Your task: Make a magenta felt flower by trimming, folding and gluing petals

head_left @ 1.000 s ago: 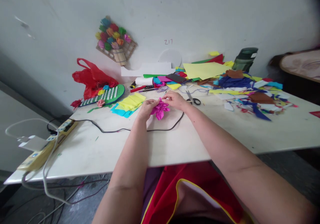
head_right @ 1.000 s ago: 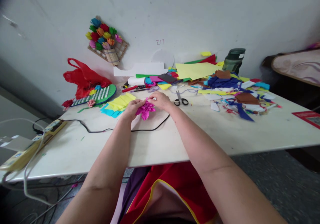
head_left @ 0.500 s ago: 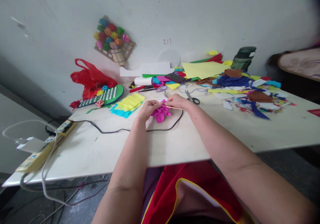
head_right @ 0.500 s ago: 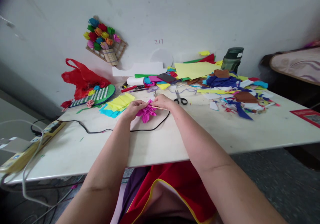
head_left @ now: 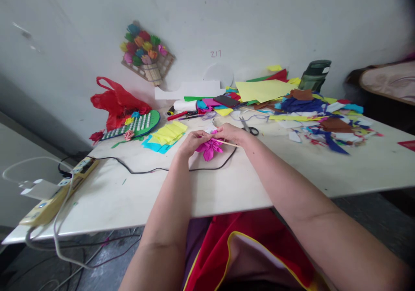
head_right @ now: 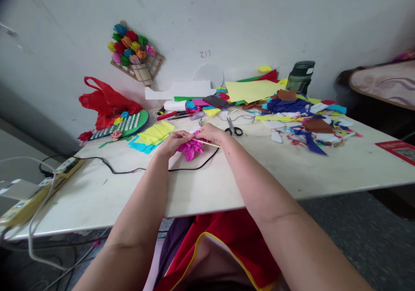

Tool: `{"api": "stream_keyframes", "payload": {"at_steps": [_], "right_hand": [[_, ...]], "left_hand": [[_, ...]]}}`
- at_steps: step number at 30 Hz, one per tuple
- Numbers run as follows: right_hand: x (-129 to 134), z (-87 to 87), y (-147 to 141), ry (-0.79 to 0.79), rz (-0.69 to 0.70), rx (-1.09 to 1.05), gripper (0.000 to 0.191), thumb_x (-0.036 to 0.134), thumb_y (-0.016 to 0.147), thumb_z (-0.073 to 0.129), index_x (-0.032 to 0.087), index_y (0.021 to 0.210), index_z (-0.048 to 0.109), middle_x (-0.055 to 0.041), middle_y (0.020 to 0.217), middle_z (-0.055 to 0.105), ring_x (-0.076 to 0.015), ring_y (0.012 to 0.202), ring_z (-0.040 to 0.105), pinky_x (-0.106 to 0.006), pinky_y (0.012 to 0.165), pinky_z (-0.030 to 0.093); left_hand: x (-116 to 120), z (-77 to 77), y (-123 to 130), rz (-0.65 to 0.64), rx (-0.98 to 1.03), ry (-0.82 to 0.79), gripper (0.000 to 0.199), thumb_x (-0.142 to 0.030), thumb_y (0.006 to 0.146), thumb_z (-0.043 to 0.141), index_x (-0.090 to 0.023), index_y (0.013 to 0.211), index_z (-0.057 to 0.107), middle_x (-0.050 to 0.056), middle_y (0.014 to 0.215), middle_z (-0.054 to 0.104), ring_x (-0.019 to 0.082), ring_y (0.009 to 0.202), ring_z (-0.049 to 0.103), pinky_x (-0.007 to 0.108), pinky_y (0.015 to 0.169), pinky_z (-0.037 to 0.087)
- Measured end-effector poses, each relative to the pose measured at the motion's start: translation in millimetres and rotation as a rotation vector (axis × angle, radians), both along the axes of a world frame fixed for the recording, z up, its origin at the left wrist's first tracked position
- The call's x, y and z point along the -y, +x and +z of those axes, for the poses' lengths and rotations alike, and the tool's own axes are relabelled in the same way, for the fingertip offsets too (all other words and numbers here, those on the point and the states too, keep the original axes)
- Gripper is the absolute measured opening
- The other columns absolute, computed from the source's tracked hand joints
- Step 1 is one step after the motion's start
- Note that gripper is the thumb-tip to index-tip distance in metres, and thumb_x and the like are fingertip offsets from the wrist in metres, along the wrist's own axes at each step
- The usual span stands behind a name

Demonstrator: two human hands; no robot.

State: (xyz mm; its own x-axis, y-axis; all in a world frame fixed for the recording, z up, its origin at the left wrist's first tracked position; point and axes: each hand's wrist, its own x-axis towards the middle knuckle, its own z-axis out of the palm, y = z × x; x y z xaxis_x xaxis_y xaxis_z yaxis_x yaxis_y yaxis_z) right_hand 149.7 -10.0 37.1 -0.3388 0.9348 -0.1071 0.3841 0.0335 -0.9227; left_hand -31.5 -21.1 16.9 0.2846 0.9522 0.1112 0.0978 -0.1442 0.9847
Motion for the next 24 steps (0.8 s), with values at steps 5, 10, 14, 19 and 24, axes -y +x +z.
{"api": "stream_keyframes", "payload": {"at_steps": [5, 10, 14, 19, 24], "right_hand": [[0.4, -0.6, -2.0, 0.021, -0.019, 0.004, 0.022, 0.011, 0.073, 0.063, 0.015, 0.054, 0.053, 0.0049, 0.043, 0.049, -0.0073, 0.043, 0.041, -0.022, 0.046, 0.031], [0.1, -0.1, -3.5, 0.028, -0.046, 0.037, 0.025, 0.012, 0.074, 0.064, 0.016, 0.054, 0.052, 0.0055, 0.043, 0.046, -0.0072, 0.044, 0.039, -0.022, 0.047, 0.029], [-0.9, -1.4, -4.2, 0.032, -0.039, 0.068, 0.023, 0.011, 0.075, 0.064, 0.015, 0.055, 0.053, 0.0060, 0.043, 0.045, -0.0074, 0.045, 0.039, -0.021, 0.050, 0.031], [-1.5, -3.1, -4.2, 0.006, -0.022, 0.068, 0.022, 0.011, 0.072, 0.064, 0.015, 0.054, 0.054, 0.0048, 0.044, 0.048, -0.0082, 0.047, 0.040, -0.022, 0.050, 0.032], [-2.0, -3.8, -2.9, -0.015, -0.033, 0.014, 0.020, 0.014, 0.070, 0.067, 0.015, 0.055, 0.054, 0.0045, 0.044, 0.050, -0.0082, 0.046, 0.043, -0.022, 0.048, 0.032]], "left_hand": [[-0.7, -1.0, -0.3, -0.018, -0.032, 0.019, 0.037, -0.044, 0.056, 0.083, -0.013, 0.068, 0.067, 0.001, 0.057, 0.057, 0.007, 0.050, 0.044, 0.021, 0.046, 0.029], [1.7, 1.1, 2.2, -0.021, -0.038, 0.037, 0.039, -0.046, 0.052, 0.084, -0.013, 0.066, 0.068, 0.001, 0.058, 0.058, 0.008, 0.052, 0.045, 0.021, 0.048, 0.032], [2.5, 2.1, 3.2, -0.035, -0.037, 0.025, 0.042, -0.049, 0.052, 0.083, -0.013, 0.065, 0.067, 0.002, 0.058, 0.059, 0.009, 0.053, 0.047, 0.022, 0.052, 0.034], [2.9, 2.6, 3.1, -0.037, -0.061, 0.024, 0.041, -0.049, 0.054, 0.082, -0.012, 0.066, 0.067, 0.002, 0.058, 0.059, 0.008, 0.053, 0.045, 0.022, 0.051, 0.032], [3.3, 3.2, 2.9, -0.034, -0.049, 0.013, 0.042, -0.050, 0.053, 0.082, -0.013, 0.065, 0.066, 0.001, 0.057, 0.059, 0.009, 0.053, 0.046, 0.022, 0.051, 0.033]]}}
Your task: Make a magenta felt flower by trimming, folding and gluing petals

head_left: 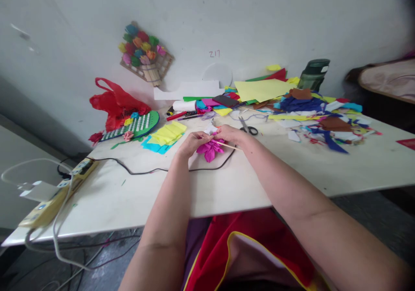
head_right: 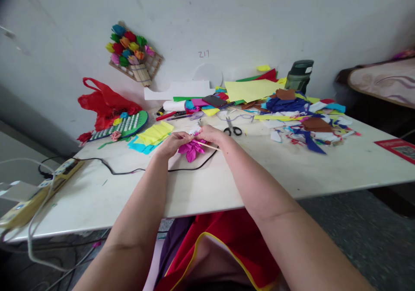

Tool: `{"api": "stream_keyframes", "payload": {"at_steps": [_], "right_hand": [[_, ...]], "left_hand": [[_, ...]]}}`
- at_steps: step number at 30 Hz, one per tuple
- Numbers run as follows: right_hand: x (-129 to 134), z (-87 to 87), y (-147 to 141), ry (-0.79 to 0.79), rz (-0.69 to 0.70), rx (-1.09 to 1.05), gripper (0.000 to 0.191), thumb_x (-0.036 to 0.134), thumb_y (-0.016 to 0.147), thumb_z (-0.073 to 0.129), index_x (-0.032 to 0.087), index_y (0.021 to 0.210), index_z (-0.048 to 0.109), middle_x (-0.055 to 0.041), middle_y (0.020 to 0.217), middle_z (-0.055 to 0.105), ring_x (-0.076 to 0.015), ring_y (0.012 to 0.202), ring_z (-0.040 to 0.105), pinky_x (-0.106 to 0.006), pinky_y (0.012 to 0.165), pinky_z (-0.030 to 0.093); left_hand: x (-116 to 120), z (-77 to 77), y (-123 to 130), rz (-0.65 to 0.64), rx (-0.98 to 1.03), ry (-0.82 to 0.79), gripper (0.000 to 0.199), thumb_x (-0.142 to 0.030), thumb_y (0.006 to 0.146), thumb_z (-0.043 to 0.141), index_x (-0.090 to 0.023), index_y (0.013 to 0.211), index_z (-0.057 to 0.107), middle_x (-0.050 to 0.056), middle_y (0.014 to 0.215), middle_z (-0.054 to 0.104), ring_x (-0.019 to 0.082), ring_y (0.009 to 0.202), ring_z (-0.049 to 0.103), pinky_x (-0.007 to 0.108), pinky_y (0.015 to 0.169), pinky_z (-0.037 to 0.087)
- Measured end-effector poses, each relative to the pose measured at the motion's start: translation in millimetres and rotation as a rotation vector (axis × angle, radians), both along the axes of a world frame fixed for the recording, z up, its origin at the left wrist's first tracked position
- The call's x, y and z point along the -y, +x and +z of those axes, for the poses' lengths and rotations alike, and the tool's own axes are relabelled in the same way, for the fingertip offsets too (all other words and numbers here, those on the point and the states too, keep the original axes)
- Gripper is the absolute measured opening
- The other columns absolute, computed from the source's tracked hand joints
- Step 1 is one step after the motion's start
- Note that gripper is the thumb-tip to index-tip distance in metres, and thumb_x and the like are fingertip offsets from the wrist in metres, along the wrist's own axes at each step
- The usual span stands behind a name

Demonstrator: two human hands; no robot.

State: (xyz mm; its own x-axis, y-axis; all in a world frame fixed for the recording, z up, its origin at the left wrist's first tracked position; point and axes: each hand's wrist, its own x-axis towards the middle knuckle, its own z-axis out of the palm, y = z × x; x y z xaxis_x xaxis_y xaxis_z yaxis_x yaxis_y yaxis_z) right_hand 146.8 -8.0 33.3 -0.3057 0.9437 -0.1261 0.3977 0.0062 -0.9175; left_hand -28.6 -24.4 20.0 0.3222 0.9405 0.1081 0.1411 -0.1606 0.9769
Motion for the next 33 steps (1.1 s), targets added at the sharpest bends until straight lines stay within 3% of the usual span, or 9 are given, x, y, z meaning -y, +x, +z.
{"api": "stream_keyframes", "payload": {"at_steps": [7, 12, 15, 18, 21, 24, 28, 33], "right_hand": [[-2, -3.1, -2, 0.018, -0.017, 0.025, 0.020, 0.013, 0.071, 0.066, 0.016, 0.056, 0.052, 0.0048, 0.045, 0.049, -0.0073, 0.045, 0.041, -0.021, 0.047, 0.031], [-7, -5.2, 1, 0.085, -0.058, 0.090, 0.020, 0.026, 0.077, 0.063, 0.015, 0.062, 0.056, 0.0015, 0.052, 0.055, -0.0091, 0.047, 0.044, -0.022, 0.048, 0.033], [-9, -1.8, 5, 0.210, -0.082, 0.131, 0.019, 0.032, 0.082, 0.057, 0.015, 0.074, 0.063, -0.0014, 0.062, 0.061, -0.0111, 0.054, 0.052, -0.023, 0.056, 0.039], [-9, 3.4, 10, 0.453, -0.102, 0.283, 0.022, 0.034, 0.082, 0.057, 0.018, 0.092, 0.068, -0.0024, 0.073, 0.067, -0.0134, 0.066, 0.057, -0.024, 0.065, 0.041], [-5, 7.8, 13, 0.602, -0.011, 0.381, 0.030, 0.035, 0.083, 0.058, 0.021, 0.107, 0.069, -0.0017, 0.075, 0.068, -0.0140, 0.070, 0.059, -0.024, 0.069, 0.040], [-2, 10.0, 14, 0.602, 0.095, 0.392, 0.034, 0.034, 0.086, 0.056, 0.021, 0.115, 0.069, -0.0006, 0.069, 0.066, -0.0136, 0.068, 0.060, -0.023, 0.068, 0.039], [-1, 9.6, 12, 0.618, 0.138, 0.453, 0.031, 0.036, 0.085, 0.058, 0.025, 0.110, 0.073, -0.0014, 0.068, 0.069, -0.0156, 0.073, 0.062, -0.023, 0.066, 0.038], [-4, 6.6, 10, 0.678, 0.161, 0.528, 0.026, 0.036, 0.086, 0.058, 0.029, 0.103, 0.075, -0.0023, 0.093, 0.075, -0.0172, 0.084, 0.064, -0.024, 0.068, 0.039]], "left_hand": [[-3, -3.5, -2, 0.020, -0.029, -0.017, 0.041, -0.049, 0.054, 0.082, -0.013, 0.066, 0.066, 0.000, 0.056, 0.056, 0.007, 0.049, 0.041, 0.022, 0.047, 0.028], [-5, -5.7, -2, 0.060, 0.017, -0.027, 0.039, -0.045, 0.052, 0.084, -0.014, 0.065, 0.065, -0.001, 0.054, 0.054, 0.006, 0.047, 0.040, 0.021, 0.045, 0.025], [-6, -6.9, -2, 0.131, 0.070, -0.028, 0.041, -0.047, 0.052, 0.084, -0.014, 0.062, 0.062, -0.003, 0.049, 0.049, 0.006, 0.043, 0.037, 0.021, 0.043, 0.021], [-8, -8.1, -4, 0.180, 0.131, -0.005, 0.042, -0.048, 0.050, 0.084, -0.014, 0.060, 0.060, -0.003, 0.050, 0.050, 0.006, 0.044, 0.039, 0.021, 0.044, 0.023], [-9, -9.0, -6, 0.215, 0.159, 0.000, 0.043, -0.049, 0.050, 0.083, -0.015, 0.060, 0.060, -0.002, 0.052, 0.052, 0.006, 0.046, 0.041, 0.021, 0.045, 0.026], [-10, -9.4, -6, 0.230, 0.165, -0.015, 0.044, -0.050, 0.049, 0.084, -0.015, 0.061, 0.060, -0.003, 0.052, 0.052, 0.006, 0.046, 0.041, 0.021, 0.044, 0.026], [-10, -8.9, -6, 0.247, 0.180, -0.025, 0.047, -0.051, 0.046, 0.084, -0.015, 0.061, 0.059, -0.003, 0.051, 0.051, 0.006, 0.045, 0.040, 0.021, 0.045, 0.027], [-9, -8.0, -4, 0.263, 0.173, -0.045, 0.047, -0.052, 0.047, 0.084, -0.015, 0.062, 0.058, -0.003, 0.052, 0.051, 0.006, 0.045, 0.040, 0.021, 0.044, 0.025]]}}
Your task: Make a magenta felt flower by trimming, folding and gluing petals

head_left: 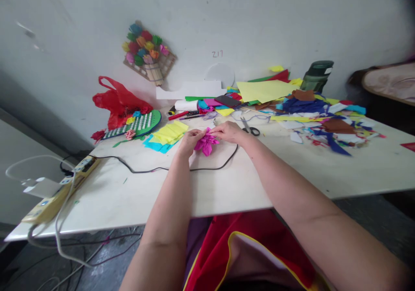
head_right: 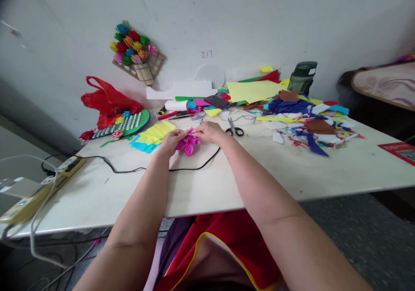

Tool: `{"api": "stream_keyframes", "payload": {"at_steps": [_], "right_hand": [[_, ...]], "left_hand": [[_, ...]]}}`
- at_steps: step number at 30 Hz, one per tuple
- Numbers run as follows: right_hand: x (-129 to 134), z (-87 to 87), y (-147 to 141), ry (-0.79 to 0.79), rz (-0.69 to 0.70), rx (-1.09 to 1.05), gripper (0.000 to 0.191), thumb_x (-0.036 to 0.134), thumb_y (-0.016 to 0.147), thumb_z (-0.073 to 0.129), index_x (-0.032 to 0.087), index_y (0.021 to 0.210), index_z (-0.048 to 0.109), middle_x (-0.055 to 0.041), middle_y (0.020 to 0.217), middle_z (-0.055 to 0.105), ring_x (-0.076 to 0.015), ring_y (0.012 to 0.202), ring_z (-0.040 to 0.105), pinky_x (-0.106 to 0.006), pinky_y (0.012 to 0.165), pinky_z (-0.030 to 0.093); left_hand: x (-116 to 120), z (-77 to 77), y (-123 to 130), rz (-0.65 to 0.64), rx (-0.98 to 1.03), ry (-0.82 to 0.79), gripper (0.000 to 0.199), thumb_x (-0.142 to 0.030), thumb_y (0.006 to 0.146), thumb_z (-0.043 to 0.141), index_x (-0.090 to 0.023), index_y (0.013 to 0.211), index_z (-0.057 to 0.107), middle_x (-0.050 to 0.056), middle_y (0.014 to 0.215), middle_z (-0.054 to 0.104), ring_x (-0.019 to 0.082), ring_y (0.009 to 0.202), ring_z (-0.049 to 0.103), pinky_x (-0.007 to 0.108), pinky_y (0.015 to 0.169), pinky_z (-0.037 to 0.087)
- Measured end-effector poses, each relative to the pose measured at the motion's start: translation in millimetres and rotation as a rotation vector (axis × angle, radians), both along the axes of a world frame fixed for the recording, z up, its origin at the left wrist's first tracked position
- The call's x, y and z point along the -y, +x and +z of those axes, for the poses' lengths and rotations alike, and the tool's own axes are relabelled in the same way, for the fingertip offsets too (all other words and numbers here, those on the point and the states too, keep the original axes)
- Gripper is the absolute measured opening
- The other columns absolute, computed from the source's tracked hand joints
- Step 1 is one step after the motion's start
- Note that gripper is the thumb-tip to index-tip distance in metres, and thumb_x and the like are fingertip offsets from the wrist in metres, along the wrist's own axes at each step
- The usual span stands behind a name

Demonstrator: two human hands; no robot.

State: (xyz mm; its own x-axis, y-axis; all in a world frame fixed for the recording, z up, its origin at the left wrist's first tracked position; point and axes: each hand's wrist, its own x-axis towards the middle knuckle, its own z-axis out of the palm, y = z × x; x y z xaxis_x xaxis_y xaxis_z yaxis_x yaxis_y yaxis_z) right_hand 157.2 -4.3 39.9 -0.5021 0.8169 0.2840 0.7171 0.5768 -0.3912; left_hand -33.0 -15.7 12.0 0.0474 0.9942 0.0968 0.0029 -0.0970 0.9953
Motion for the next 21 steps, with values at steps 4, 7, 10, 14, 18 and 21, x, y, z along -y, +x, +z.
{"api": "stream_keyframes", "payload": {"at_steps": [4, 7, 10, 14, 18, 21], "right_hand": [[-1.1, -1.3, -0.4, 0.028, 0.006, 0.010, 0.024, 0.034, 0.086, 0.058, 0.031, 0.101, 0.076, -0.0014, 0.100, 0.075, -0.0192, 0.092, 0.065, -0.025, 0.072, 0.041], [-1.3, -1.9, -0.3, 0.033, 0.005, -0.001, 0.023, 0.033, 0.087, 0.058, 0.031, 0.100, 0.076, -0.0017, 0.101, 0.075, -0.0201, 0.093, 0.066, -0.025, 0.074, 0.042], [-2.3, -3.4, 0.0, 0.050, -0.006, -0.004, 0.024, 0.034, 0.087, 0.057, 0.031, 0.103, 0.076, -0.0018, 0.102, 0.075, -0.0205, 0.095, 0.065, -0.026, 0.076, 0.042], [-5.5, -5.9, 0.5, 0.057, -0.021, -0.014, 0.026, 0.036, 0.087, 0.057, 0.031, 0.106, 0.074, -0.0015, 0.105, 0.074, -0.0205, 0.096, 0.066, -0.026, 0.078, 0.043], [-6.9, -6.5, 0.6, 0.062, -0.033, -0.020, 0.027, 0.035, 0.087, 0.056, 0.031, 0.107, 0.074, -0.0025, 0.106, 0.074, -0.0211, 0.097, 0.066, -0.027, 0.080, 0.044], [-5.7, -5.2, 0.4, 0.062, -0.039, -0.013, 0.027, 0.035, 0.087, 0.056, 0.031, 0.107, 0.074, -0.0029, 0.107, 0.074, -0.0213, 0.098, 0.066, -0.027, 0.080, 0.044]], "left_hand": [[1.2, 1.2, 1.4, 0.018, -0.003, -0.012, 0.048, -0.053, 0.048, 0.083, -0.015, 0.061, 0.057, -0.004, 0.051, 0.049, 0.005, 0.044, 0.038, 0.021, 0.043, 0.023], [2.0, 2.0, 2.0, 0.005, 0.008, -0.025, 0.046, -0.052, 0.053, 0.082, -0.015, 0.059, 0.055, -0.004, 0.049, 0.047, 0.005, 0.043, 0.036, 0.021, 0.042, 0.022], [2.6, 3.0, 2.1, -0.022, 0.063, -0.037, 0.043, -0.051, 0.060, 0.079, -0.015, 0.062, 0.056, -0.003, 0.051, 0.048, 0.005, 0.044, 0.040, 0.021, 0.043, 0.027], [4.1, 5.4, 2.6, -0.043, 0.166, -0.057, 0.041, -0.046, 0.060, 0.081, -0.012, 0.073, 0.062, 0.000, 0.062, 0.059, 0.008, 0.054, 0.053, 0.020, 0.052, 0.039], [5.9, 7.2, 3.0, -0.028, 0.239, -0.062, 0.042, -0.037, 0.058, 0.083, -0.013, 0.085, 0.060, -0.001, 0.065, 0.060, 0.008, 0.056, 0.056, 0.020, 0.056, 0.043], [5.0, 6.6, 2.4, 0.034, 0.276, -0.067, 0.053, -0.027, 0.059, 0.083, -0.014, 0.104, 0.057, -0.003, 0.068, 0.061, 0.008, 0.058, 0.058, 0.021, 0.060, 0.046]]}}
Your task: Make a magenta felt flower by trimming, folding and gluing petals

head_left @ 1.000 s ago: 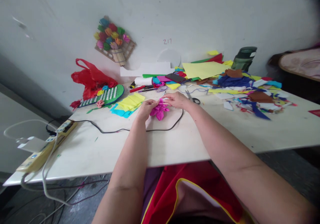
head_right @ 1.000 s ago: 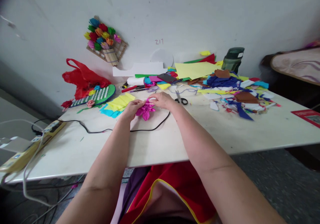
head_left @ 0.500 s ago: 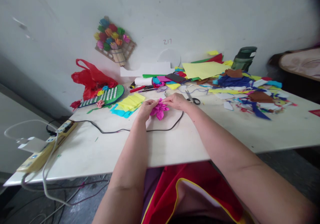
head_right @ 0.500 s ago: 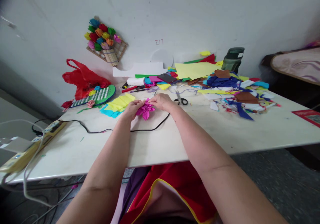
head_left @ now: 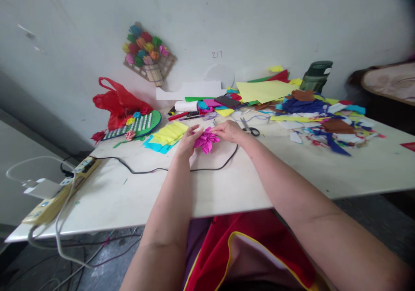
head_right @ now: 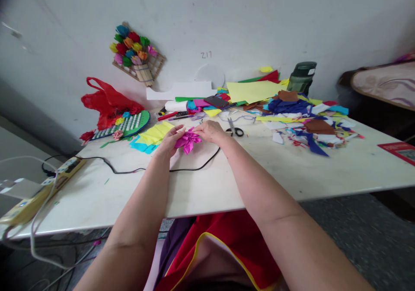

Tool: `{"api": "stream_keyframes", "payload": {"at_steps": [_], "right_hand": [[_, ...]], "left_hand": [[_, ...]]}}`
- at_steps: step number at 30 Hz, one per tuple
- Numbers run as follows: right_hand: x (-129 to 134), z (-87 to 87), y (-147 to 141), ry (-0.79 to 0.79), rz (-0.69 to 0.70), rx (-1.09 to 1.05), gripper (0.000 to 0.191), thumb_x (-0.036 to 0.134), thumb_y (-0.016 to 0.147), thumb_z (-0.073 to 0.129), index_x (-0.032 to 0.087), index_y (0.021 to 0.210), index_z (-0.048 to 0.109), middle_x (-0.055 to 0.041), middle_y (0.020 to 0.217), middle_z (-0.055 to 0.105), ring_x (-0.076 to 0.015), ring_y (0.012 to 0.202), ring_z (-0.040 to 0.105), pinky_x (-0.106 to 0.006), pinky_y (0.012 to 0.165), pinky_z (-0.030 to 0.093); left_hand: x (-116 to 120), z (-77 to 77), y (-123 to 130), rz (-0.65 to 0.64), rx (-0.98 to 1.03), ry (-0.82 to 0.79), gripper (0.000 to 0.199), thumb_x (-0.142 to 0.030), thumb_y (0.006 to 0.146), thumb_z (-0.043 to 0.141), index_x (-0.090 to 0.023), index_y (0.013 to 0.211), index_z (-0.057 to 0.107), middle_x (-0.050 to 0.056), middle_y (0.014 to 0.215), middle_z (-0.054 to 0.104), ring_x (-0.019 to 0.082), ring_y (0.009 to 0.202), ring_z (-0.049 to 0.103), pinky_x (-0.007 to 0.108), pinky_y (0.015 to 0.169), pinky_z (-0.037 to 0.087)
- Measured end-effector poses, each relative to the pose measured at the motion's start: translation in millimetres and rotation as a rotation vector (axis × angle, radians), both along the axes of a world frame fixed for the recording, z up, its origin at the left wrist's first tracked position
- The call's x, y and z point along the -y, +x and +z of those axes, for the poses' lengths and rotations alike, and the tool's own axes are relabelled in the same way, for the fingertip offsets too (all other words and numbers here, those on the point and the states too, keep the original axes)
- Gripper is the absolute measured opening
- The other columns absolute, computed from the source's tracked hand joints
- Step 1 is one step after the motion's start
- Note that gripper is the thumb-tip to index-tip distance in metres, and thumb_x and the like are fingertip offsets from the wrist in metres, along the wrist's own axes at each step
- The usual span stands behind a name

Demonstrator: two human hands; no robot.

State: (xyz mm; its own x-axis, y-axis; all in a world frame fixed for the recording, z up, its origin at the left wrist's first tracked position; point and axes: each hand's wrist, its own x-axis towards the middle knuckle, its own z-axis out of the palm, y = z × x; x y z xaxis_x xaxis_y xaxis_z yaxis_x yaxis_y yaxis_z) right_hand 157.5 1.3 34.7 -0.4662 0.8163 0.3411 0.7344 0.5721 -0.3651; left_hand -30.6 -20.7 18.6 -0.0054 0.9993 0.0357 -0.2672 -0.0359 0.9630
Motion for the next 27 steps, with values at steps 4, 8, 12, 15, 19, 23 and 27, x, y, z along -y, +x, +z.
{"api": "stream_keyframes", "payload": {"at_steps": [4, 8, 12, 15, 19, 23, 27], "right_hand": [[2, 1.9, -1, -0.005, -0.019, 0.004, 0.027, 0.036, 0.088, 0.056, 0.032, 0.108, 0.073, -0.0019, 0.108, 0.073, -0.0207, 0.100, 0.066, -0.027, 0.081, 0.045], [1, 1.1, -2, 0.008, -0.040, 0.013, 0.028, 0.035, 0.088, 0.055, 0.031, 0.109, 0.073, -0.0017, 0.109, 0.073, -0.0209, 0.101, 0.066, -0.028, 0.081, 0.045], [0, -1.1, -2, 0.024, -0.029, 0.019, 0.028, 0.035, 0.088, 0.055, 0.031, 0.109, 0.073, -0.0020, 0.110, 0.073, -0.0213, 0.101, 0.066, -0.028, 0.080, 0.045], [-1, -1.9, -1, 0.026, -0.023, 0.023, 0.028, 0.034, 0.088, 0.055, 0.030, 0.110, 0.073, -0.0027, 0.111, 0.073, -0.0217, 0.102, 0.066, -0.029, 0.081, 0.045], [-1, -2.5, -1, 0.020, -0.008, 0.010, 0.028, 0.035, 0.088, 0.056, 0.031, 0.110, 0.073, -0.0028, 0.110, 0.073, -0.0220, 0.102, 0.066, -0.029, 0.081, 0.045], [-1, -1.9, -1, 0.009, 0.014, -0.021, 0.027, 0.032, 0.088, 0.057, 0.031, 0.109, 0.073, -0.0029, 0.110, 0.073, -0.0216, 0.101, 0.066, -0.028, 0.080, 0.046], [0, 0.2, -1, -0.002, 0.012, -0.022, 0.026, 0.030, 0.087, 0.058, 0.031, 0.108, 0.073, -0.0017, 0.111, 0.073, -0.0195, 0.101, 0.066, -0.026, 0.081, 0.047]], "left_hand": [[-5, -3.3, -2, 0.070, 0.039, -0.027, 0.066, -0.018, 0.059, 0.082, -0.014, 0.116, 0.050, -0.001, 0.074, 0.064, 0.010, 0.063, 0.062, 0.022, 0.065, 0.048], [-9, -5.3, -5, 0.054, 0.054, -0.062, 0.060, -0.021, 0.059, 0.082, -0.013, 0.111, 0.053, 0.001, 0.074, 0.065, 0.010, 0.063, 0.061, 0.023, 0.063, 0.048], [-7, -4.4, -5, 0.005, 0.066, -0.052, 0.042, -0.025, 0.056, 0.082, -0.014, 0.091, 0.062, 0.002, 0.070, 0.065, 0.011, 0.061, 0.059, 0.023, 0.059, 0.047], [-8, -4.5, -4, -0.002, 0.052, -0.061, 0.033, -0.031, 0.056, 0.082, -0.013, 0.078, 0.065, 0.003, 0.069, 0.065, 0.012, 0.062, 0.059, 0.023, 0.057, 0.046], [-13, -6.2, -7, 0.050, 0.014, -0.136, 0.038, -0.047, 0.062, 0.076, -0.014, 0.077, 0.065, 0.002, 0.062, 0.060, 0.012, 0.056, 0.057, 0.023, 0.053, 0.043], [-15, -6.3, -11, 0.115, 0.025, -0.185, 0.048, -0.059, 0.070, 0.065, -0.014, 0.085, 0.064, 0.001, 0.055, 0.055, 0.013, 0.050, 0.054, 0.024, 0.049, 0.040], [-12, -2.7, -12, 0.123, 0.086, -0.197, 0.042, -0.053, 0.078, 0.057, -0.014, 0.092, 0.065, 0.001, 0.055, 0.055, 0.014, 0.047, 0.054, 0.025, 0.050, 0.043]]}}
